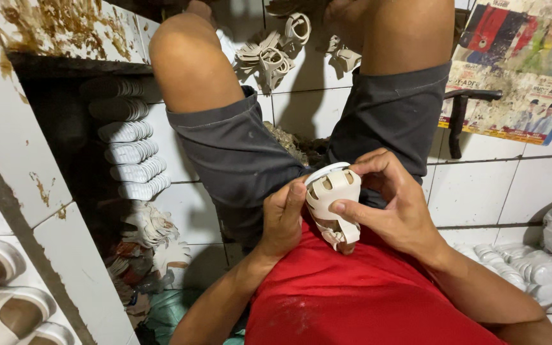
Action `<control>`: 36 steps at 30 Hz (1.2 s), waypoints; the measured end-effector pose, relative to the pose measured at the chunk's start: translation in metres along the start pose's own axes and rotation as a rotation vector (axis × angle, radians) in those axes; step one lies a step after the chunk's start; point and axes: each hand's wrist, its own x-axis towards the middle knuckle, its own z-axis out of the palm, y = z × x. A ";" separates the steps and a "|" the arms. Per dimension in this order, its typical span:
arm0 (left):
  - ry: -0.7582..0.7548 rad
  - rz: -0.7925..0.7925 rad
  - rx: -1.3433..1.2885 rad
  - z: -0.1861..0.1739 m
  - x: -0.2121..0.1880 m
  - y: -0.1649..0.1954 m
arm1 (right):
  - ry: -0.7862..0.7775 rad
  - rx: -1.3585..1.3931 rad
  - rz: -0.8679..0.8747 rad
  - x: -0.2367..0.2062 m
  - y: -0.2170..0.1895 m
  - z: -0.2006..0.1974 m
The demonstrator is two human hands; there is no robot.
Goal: The person heats a white slipper strap over a gas flame, then presses it onto a brown slipper base. They use a curved metal tool to smooth and shape the strap edges, then place the finished slipper on a shelf. The process repeats for multiple slippers.
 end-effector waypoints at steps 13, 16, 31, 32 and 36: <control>-0.135 0.102 -0.041 -0.004 -0.002 0.009 | 0.055 -0.016 -0.160 -0.005 0.021 0.005; -0.116 -0.020 0.021 -0.003 0.001 0.021 | 0.041 0.072 -0.106 0.000 0.028 0.006; -0.033 -0.033 -0.604 0.011 0.066 0.102 | -0.124 0.113 -0.275 0.031 -0.026 -0.021; -0.040 -0.030 -0.610 0.012 0.068 0.102 | -0.118 0.069 -0.314 0.033 -0.031 -0.023; -0.060 -0.031 -0.627 0.009 0.072 0.101 | -0.122 -0.174 -0.447 0.040 -0.046 -0.027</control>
